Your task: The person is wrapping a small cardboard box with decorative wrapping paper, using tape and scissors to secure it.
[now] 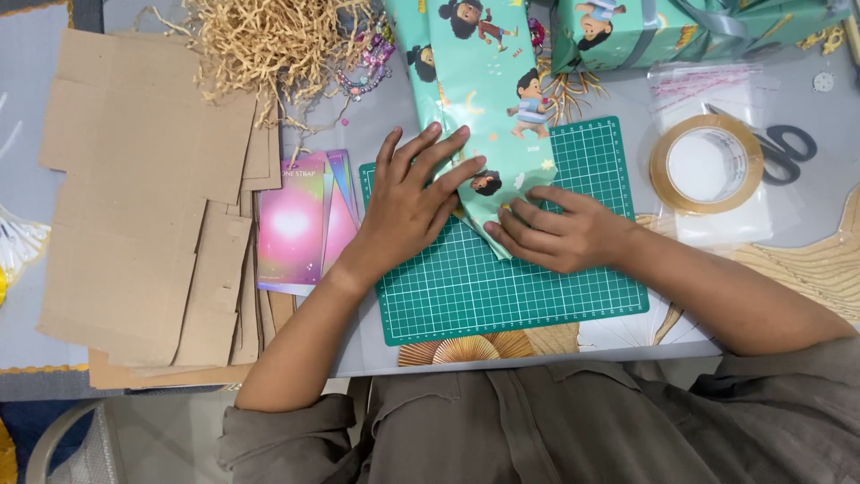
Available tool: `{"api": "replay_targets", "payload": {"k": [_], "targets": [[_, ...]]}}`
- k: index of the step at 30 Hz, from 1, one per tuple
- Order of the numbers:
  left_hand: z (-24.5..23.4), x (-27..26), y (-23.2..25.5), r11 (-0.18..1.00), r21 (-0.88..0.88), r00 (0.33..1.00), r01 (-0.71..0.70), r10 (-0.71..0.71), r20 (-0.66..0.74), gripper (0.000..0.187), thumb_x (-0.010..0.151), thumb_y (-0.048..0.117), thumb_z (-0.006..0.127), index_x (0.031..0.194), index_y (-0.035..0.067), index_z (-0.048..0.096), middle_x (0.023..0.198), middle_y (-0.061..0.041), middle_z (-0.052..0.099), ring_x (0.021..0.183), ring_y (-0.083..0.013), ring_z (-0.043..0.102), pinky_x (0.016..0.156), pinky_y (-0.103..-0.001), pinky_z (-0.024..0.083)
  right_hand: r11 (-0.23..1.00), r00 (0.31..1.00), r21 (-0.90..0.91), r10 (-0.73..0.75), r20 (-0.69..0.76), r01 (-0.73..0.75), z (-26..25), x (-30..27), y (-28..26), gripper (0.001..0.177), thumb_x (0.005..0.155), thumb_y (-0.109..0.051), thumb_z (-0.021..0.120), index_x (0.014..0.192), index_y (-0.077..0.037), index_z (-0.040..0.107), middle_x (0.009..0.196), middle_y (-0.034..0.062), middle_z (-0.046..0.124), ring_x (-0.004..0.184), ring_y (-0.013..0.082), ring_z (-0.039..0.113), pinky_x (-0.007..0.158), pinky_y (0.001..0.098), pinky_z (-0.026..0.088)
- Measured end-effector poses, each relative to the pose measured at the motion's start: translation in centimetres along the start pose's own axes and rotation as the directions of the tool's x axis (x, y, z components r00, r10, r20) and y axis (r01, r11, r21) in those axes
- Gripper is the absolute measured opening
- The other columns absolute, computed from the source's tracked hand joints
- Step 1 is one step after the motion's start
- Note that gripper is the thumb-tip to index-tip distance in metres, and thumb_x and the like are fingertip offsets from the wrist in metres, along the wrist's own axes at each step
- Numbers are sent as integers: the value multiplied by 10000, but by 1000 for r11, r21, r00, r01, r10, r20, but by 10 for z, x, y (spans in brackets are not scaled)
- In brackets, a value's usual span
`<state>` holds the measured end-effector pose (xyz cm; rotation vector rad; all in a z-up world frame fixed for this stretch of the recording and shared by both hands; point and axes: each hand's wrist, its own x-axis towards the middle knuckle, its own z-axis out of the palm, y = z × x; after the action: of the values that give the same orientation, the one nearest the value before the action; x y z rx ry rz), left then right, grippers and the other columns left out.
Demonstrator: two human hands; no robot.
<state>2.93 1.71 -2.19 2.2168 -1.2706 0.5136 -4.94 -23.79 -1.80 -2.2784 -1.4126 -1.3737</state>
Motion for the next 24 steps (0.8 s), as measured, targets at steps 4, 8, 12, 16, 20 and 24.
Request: {"api": "replay_targets", "payload": {"k": [4, 8, 12, 16, 20, 24], "targets": [[5, -8, -8, 996, -35, 996, -83, 82, -36, 469, 1101, 297, 660, 1556, 361, 562, 1697, -50, 480, 1580, -391, 402, 1278, -742, 196, 1000, 1000, 17, 2, 4, -2, -2, -1, 0, 16, 984, -113, 833, 969, -110, 825, 990, 63, 797, 920, 213, 738, 828, 400, 672], [-6, -7, 9, 924, 139, 923, -356, 371, -103, 482, 999, 287, 720, 1461, 371, 612, 1603, 61, 582, 1535, -211, 468, 1328, -692, 140, 995, 996, 63, 74, -45, -71, 3, -18, -3, 82, 1032, -171, 788, 977, -137, 837, 1012, 52, 795, 921, 212, 717, 813, 411, 668], [0, -7, 20, 860, 271, 862, -432, 482, -155, 37, 1071, 283, 734, 1099, 259, 743, 1150, 72, 819, 1113, -130, 778, 1171, -474, 542, 984, 986, 87, 158, -58, -152, 10, -47, -8, 191, 1064, -240, 764, 903, -147, 811, 951, 45, 764, 876, 233, 676, 788, 440, 656], [-14, 9, 28, 770, 383, 789, -511, 597, -148, 81, 1063, 269, 741, 994, 256, 701, 1059, 94, 804, 984, -101, 771, 1125, -366, 574, 969, 977, 140, 212, -35, -205, 10, -51, -8, 314, 1125, -337, 641, 925, -156, 804, 944, 39, 749, 861, 236, 664, 790, 433, 627], [-7, 9, 29, 824, 292, 804, -485, 551, -222, 64, 1023, 158, 782, 999, 176, 725, 972, 12, 783, 920, -169, 770, 959, -367, 699, 970, 980, 164, 189, -58, -177, 6, -38, -6, 244, 1103, -291, 688, 935, -151, 795, 938, 48, 748, 860, 233, 660, 774, 422, 624], [23, -4, 29, 880, 247, 859, -406, 459, -227, 171, 989, 116, 826, 918, 154, 675, 864, 9, 662, 831, -178, 685, 888, -372, 701, 976, 991, 181, 130, -24, -123, 4, -27, -4, 186, 1079, -218, 726, 908, -156, 764, 960, 55, 754, 862, 230, 676, 770, 409, 616]]}}
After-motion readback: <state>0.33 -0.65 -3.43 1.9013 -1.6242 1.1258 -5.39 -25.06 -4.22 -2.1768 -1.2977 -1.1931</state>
